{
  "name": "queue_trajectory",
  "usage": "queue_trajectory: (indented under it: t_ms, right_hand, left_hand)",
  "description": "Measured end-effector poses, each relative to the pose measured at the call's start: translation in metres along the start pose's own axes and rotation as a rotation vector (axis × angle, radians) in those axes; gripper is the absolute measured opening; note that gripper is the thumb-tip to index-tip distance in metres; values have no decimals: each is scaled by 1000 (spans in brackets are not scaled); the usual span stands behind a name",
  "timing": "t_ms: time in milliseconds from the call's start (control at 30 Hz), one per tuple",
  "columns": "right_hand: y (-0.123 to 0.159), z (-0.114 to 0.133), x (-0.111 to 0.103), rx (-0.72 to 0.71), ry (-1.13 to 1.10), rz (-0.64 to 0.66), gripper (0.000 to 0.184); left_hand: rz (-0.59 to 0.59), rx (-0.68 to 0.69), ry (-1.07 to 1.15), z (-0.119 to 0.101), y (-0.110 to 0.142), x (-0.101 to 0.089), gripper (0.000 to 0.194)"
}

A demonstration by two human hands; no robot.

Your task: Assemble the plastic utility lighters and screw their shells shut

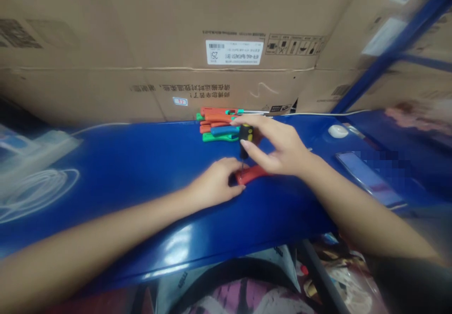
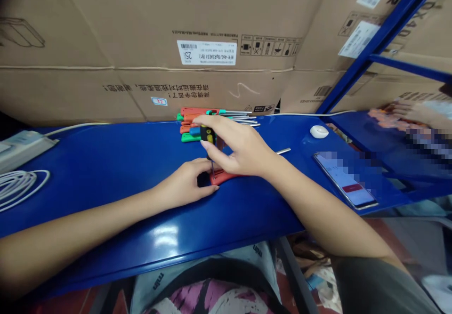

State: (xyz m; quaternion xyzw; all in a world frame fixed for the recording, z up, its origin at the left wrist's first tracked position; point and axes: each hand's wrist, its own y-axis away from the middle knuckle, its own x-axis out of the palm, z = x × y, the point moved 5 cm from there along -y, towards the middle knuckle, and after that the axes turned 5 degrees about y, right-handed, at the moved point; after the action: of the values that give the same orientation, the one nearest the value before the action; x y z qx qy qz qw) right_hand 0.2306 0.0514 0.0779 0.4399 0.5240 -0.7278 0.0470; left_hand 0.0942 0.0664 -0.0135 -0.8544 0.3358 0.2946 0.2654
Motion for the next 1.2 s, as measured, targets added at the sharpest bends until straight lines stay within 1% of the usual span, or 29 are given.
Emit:
queue_trajectory:
  t_ms: [67,167,333,433,500,600,733,800,867,933,1000,1067,1133,1200]
  right_hand:
    - [6,-1,-1,0,-5,-52,42]
    - [13,-3,-2,6,-3,-94,48]
    - [17,-1,3,39,-17,-104,49]
    - [19,2,4,53,28,-132,51]
    - [20,5,3,24,47,-165,51]
    - [19,11,-1,-22,-18,-179,36]
    - [15,14,-1,43,-178,-118,39]
    - [14,14,0,50,-219,-122,36]
    - [13,15,-1,25,-170,-181,32]
    - [13,16,-3,-23,-65,-232,32]
    - [14,17,-4,-60,4,-264,29]
    - [14,14,-4,-13,5,-277,22]
    - [15,8,-2,98,-63,-244,27]
    - [16,2,4,196,-158,-170,33]
  left_hand:
    - [-29,18,13,2,-2,2,39]
    - [-65,45,45,9,-1,5,37]
    - [-49,47,74,15,2,7,36]
    - [-49,52,76,14,2,7,30]
    - [-42,66,72,13,1,7,25]
    - [-29,81,66,11,0,7,23]
    - [-12,84,76,11,1,8,24]
    - [-16,74,78,12,1,7,20]
    - [-11,68,72,12,2,7,15]
    - [2,70,70,11,2,8,14]
    - [4,78,70,10,1,7,16]
    - [1,90,65,8,1,7,22]
    - [2,96,45,7,1,6,29]
    - [7,93,23,7,1,7,31]
